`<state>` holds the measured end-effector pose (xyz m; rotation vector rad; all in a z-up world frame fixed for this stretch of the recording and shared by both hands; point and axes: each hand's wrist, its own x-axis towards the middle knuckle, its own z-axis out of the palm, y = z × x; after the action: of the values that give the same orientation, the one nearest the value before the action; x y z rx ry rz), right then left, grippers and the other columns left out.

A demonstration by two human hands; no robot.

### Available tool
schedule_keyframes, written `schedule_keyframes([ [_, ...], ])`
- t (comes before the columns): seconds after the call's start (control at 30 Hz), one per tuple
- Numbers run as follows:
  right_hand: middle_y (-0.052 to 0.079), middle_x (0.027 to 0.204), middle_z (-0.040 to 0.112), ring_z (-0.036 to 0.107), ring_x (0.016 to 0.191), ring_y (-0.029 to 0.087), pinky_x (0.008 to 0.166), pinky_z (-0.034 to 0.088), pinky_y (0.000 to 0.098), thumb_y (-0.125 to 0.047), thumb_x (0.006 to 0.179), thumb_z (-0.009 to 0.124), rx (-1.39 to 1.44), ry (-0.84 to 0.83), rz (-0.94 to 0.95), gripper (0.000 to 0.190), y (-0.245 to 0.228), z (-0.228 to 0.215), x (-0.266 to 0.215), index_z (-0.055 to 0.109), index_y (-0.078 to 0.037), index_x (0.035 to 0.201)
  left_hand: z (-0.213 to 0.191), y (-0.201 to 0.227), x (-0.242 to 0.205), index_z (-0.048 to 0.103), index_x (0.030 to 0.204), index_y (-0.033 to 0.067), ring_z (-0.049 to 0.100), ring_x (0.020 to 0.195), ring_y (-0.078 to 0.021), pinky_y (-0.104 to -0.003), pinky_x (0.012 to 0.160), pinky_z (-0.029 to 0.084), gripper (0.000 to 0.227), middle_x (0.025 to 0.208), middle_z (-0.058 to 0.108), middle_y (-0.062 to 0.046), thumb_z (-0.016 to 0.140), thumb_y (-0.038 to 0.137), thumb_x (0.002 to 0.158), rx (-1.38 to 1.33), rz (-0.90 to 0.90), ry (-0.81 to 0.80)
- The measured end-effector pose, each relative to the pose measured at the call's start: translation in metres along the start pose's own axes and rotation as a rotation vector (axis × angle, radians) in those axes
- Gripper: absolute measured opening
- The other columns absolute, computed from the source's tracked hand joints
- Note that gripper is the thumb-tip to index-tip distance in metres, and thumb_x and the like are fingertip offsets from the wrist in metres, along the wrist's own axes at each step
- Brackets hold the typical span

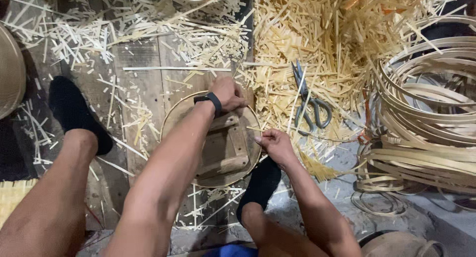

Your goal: The person manufactures bamboo steamer baskets by trimming bamboo strips with scissors, fitting a bamboo rim over a woven base, and securing the rim onto a wooden mold to shape the basket.

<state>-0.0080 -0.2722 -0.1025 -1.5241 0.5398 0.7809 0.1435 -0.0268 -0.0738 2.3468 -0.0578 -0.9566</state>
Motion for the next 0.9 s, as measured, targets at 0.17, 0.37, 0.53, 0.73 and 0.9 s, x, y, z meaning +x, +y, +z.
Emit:
schedule_keyframes([
  [0.17,0.006,0.077,0.072,0.064,0.063,0.011,0.056,0.056,0.0270,-0.011,0.085,0.083,-0.036,0.078,0.027,0.017,-0.003,-0.002,-0.001,0.074,0.003,0.089,0.012,0.001,0.001,0.084,0.074,0.0162,0.066,0.099,-0.0323,-0.051,0.096,0.044,0.030,0.087,0.077,-0.011,0.088,0.045,0.068,0.060,0.028,0.182],
  [0.37,0.004,0.075,0.072,0.063,0.062,0.010,0.056,0.054,0.0263,-0.010,0.083,0.084,-0.029,0.120,-0.019,0.014,-0.013,0.003,-0.012,0.075,0.000,0.086,0.010,-0.013,-0.023,0.082,0.088,0.0152,0.068,0.100,-0.0380,-0.057,0.092,0.049,0.033,0.098,0.075,-0.017,0.084,0.046,0.077,0.032,0.142,0.372],
  [0.53,0.006,0.078,0.075,0.067,0.065,0.012,0.061,0.055,0.0264,-0.013,0.087,0.078,-0.243,0.184,-0.078,0.013,-0.023,-0.057,-0.003,0.079,-0.005,0.097,-0.043,-0.133,-0.069,0.083,0.087,0.0027,0.069,0.070,-0.0275,-0.045,0.071,0.058,0.043,0.077,0.072,-0.014,0.077,0.045,0.092,0.121,-0.189,0.140],
  [0.73,0.011,0.087,0.069,0.063,0.066,0.018,0.055,0.049,0.0332,-0.021,0.103,0.069,0.117,0.251,-0.074,0.024,-0.040,-0.060,-0.028,0.068,0.001,0.112,-0.027,-0.192,-0.117,0.082,0.098,0.0067,0.063,0.060,-0.0169,-0.034,0.056,0.052,0.030,0.082,0.076,-0.012,0.091,0.025,0.076,-0.553,-0.512,0.145],
  [0.9,0.011,0.089,0.075,0.074,0.074,0.018,0.066,0.063,0.0319,-0.013,0.092,0.070,0.016,-0.059,0.099,0.024,-0.022,-0.015,-0.042,0.068,0.000,0.111,-0.011,-0.199,-0.114,0.085,0.092,0.0092,0.073,0.067,-0.0145,-0.031,0.067,0.059,0.028,0.082,0.080,-0.009,0.094,0.024,0.070,-0.388,-0.435,0.312],
])
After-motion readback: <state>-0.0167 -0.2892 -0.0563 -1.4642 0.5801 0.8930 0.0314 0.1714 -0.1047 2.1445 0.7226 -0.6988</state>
